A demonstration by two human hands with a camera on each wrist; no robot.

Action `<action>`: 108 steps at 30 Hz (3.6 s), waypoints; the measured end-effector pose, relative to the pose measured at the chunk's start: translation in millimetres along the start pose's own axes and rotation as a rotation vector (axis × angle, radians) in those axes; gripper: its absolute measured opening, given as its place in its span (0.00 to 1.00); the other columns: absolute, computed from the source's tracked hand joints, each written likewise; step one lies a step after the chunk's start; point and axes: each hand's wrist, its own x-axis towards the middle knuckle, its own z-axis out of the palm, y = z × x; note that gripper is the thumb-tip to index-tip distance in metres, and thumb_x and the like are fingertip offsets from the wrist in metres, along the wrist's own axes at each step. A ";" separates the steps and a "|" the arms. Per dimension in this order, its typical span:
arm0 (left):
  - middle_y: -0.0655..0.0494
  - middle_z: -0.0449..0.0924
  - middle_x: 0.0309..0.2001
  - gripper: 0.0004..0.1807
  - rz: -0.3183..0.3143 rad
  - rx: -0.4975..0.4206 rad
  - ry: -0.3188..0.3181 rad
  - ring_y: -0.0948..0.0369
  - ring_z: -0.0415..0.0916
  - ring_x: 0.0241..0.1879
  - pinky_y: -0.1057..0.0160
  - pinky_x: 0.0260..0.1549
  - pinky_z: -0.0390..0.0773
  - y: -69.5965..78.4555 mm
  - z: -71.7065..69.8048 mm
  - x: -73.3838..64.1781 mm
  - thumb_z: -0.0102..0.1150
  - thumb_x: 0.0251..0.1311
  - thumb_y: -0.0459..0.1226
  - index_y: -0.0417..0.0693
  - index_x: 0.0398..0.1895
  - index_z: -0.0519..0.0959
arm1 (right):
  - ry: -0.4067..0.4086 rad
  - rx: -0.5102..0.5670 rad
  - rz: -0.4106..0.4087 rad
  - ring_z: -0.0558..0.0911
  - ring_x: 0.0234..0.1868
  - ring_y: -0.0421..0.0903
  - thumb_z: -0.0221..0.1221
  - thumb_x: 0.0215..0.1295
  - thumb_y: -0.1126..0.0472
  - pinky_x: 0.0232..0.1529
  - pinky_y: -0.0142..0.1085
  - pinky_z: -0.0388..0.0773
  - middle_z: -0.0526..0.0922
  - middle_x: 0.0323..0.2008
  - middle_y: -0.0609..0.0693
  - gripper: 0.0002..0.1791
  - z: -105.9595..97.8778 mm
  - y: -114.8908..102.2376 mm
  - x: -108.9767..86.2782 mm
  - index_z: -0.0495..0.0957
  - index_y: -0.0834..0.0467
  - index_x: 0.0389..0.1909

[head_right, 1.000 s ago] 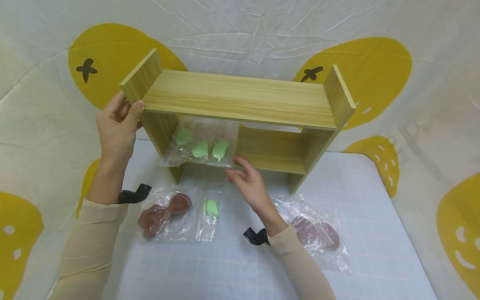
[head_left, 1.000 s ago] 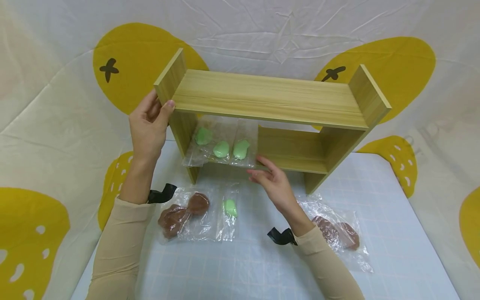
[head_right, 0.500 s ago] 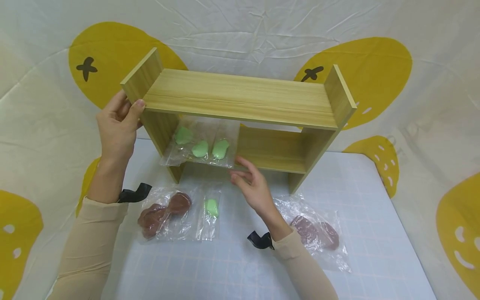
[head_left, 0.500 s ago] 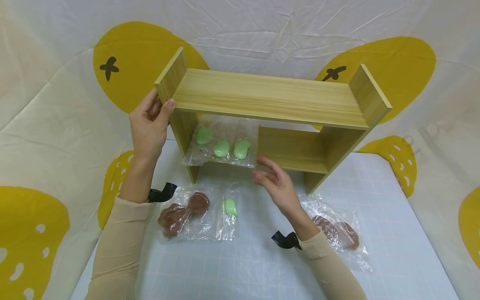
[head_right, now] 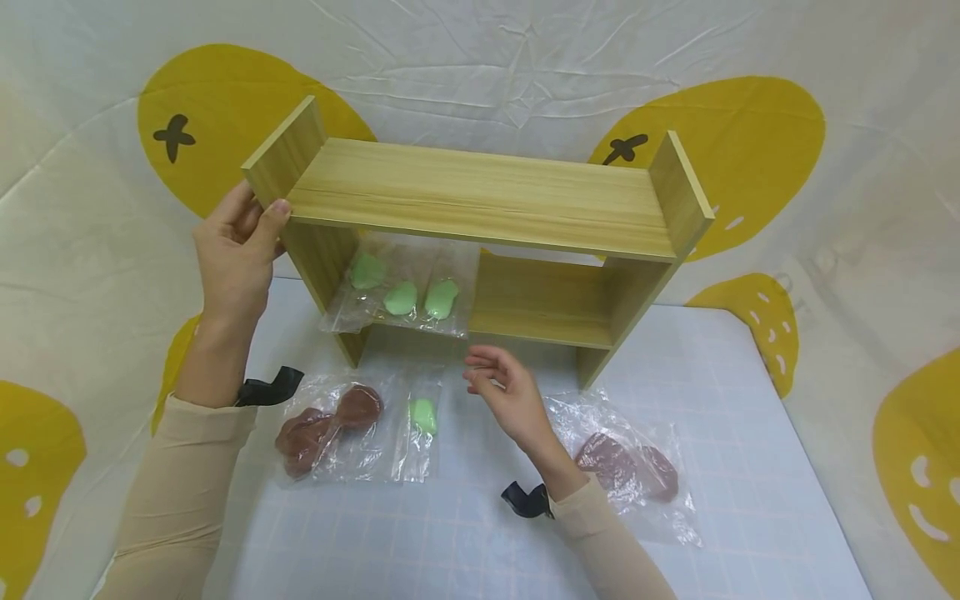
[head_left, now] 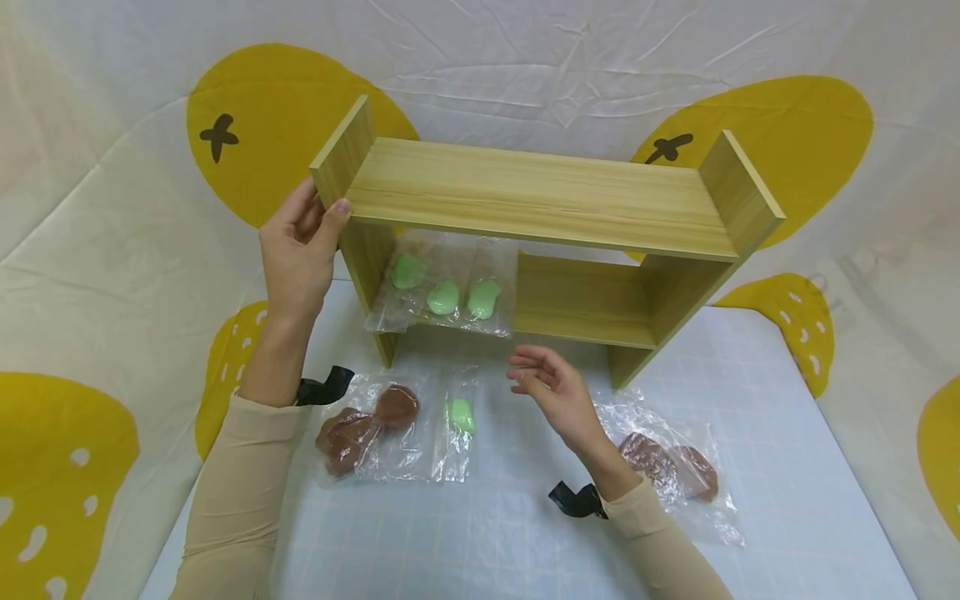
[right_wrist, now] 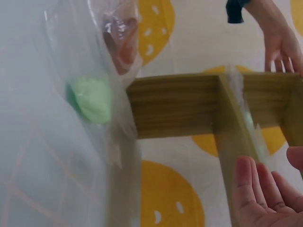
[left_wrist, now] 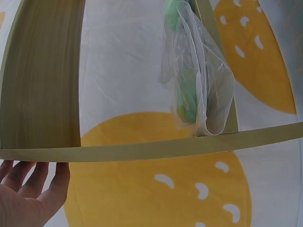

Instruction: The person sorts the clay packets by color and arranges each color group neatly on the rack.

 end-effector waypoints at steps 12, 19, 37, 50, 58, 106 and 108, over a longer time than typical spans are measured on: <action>0.47 0.80 0.58 0.23 0.014 0.000 -0.005 0.52 0.79 0.56 0.57 0.55 0.77 0.6 0.8 -0.5 0.66 0.63 0.32 0.50 0.63 0.80 | -0.033 0.036 0.129 0.79 0.53 0.68 0.55 0.69 0.74 0.50 0.46 0.83 0.76 0.55 0.72 0.23 1.4 35.2 0.5 0.67 0.76 0.63; 0.47 0.81 0.58 0.23 0.023 0.004 -0.006 0.52 0.79 0.56 0.57 0.55 0.78 0.6 1.1 -0.7 0.66 0.63 0.32 0.51 0.62 0.80 | -0.029 0.068 0.245 0.77 0.54 0.71 0.55 0.68 0.74 0.51 0.47 0.82 0.72 0.57 0.76 0.26 3.2 60.0 5.0 0.64 0.76 0.65; 0.46 0.81 0.58 0.23 0.010 -0.001 0.004 0.52 0.80 0.55 0.57 0.54 0.78 -0.7 0.1 -0.7 0.66 0.63 0.31 0.50 0.62 0.80 | -0.080 0.181 0.420 0.80 0.54 0.65 0.56 0.71 0.70 0.54 0.50 0.80 0.72 0.59 0.75 0.29 19.8 91.8 18.3 0.59 0.76 0.68; 0.47 0.81 0.58 0.23 0.020 -0.016 -0.003 0.52 0.80 0.55 0.57 0.54 0.78 -1.0 -0.1 0.5 0.66 0.63 0.31 0.49 0.62 0.80 | -0.100 0.111 0.492 0.85 0.43 0.57 0.57 0.71 0.68 0.43 0.47 0.85 0.81 0.49 0.67 0.25 25.8 92.8 22.3 0.66 0.76 0.63; 0.46 0.80 0.58 0.23 0.020 -0.024 -0.001 0.52 0.79 0.55 0.57 0.54 0.78 -1.6 -0.7 1.0 0.66 0.63 0.30 0.48 0.62 0.80 | -0.136 -0.008 0.527 0.86 0.32 0.53 0.60 0.69 0.66 0.30 0.44 0.86 0.85 0.41 0.61 0.22 26.8 93.0 25.2 0.71 0.74 0.60; 0.47 0.80 0.59 0.24 0.010 -0.004 0.001 0.53 0.79 0.56 0.57 0.56 0.77 -1.5 -1.1 0.4 0.66 0.63 0.31 0.49 0.63 0.79 | -0.188 -0.176 0.493 0.72 0.15 0.41 0.65 0.65 0.65 0.14 0.28 0.64 0.85 0.36 0.53 0.21 48.1 93.9 32.6 0.74 0.67 0.56; 0.47 0.80 0.59 0.24 0.008 -0.004 0.002 0.53 0.79 0.56 0.56 0.56 0.77 -1.1 -1.2 -0.2 0.66 0.63 0.31 0.50 0.63 0.80 | -0.188 -0.189 0.507 0.72 0.16 0.40 0.66 0.64 0.64 0.14 0.28 0.64 0.86 0.35 0.52 0.20 48.6 94.0 32.4 0.76 0.67 0.55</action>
